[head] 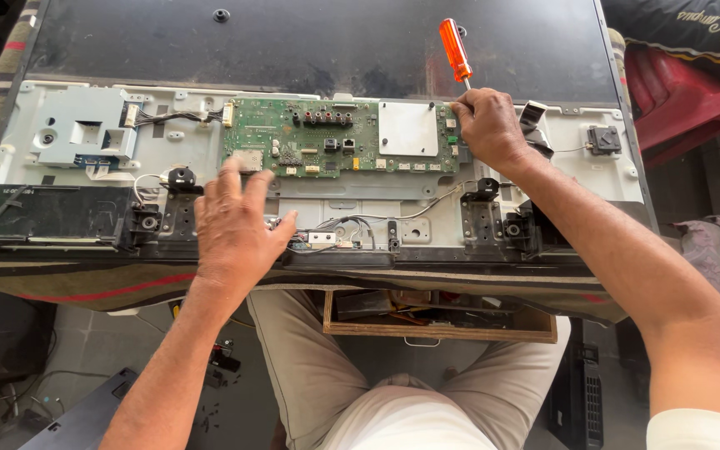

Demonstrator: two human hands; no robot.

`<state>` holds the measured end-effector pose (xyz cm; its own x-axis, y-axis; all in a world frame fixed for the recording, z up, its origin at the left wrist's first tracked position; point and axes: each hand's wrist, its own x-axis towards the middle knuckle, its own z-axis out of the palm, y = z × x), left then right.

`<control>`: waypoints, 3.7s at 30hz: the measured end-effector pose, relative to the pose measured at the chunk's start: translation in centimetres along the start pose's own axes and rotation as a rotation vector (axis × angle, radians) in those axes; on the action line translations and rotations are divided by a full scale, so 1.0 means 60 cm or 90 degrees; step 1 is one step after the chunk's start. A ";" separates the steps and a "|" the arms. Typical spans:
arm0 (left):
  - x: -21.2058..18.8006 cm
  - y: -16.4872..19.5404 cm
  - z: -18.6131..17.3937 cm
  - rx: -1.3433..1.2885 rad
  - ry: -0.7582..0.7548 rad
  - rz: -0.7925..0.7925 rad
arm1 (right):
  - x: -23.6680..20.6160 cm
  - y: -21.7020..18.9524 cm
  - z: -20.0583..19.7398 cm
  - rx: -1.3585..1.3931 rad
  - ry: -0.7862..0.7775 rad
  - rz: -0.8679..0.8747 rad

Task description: The person works on the opened back of a television, bending and fitting a metal bracket onto the chassis, then positioning the main circuit board and securing it. They use a screwdriver to drive screws, connect cables to the board, and reposition the television on the work surface.

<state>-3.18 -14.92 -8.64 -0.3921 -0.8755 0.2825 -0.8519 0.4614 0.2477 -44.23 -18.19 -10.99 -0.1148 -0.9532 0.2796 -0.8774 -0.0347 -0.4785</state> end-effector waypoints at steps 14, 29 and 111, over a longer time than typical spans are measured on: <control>0.024 -0.039 -0.024 -0.086 -0.091 -0.090 | -0.025 -0.019 -0.028 -0.064 -0.015 0.043; 0.149 -0.160 -0.013 -0.136 -0.084 -0.117 | -0.029 -0.020 -0.010 -0.207 -0.096 0.028; 0.371 0.030 0.136 -0.205 -0.301 -0.022 | -0.026 -0.060 -0.046 -0.074 -0.123 0.181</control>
<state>-16.25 -34.74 -9.51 -0.5416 -0.8258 -0.1571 -0.7470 0.3872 0.5404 -42.17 -15.73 -7.42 -0.2808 -0.9596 -0.0187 -0.8715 0.2631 -0.4138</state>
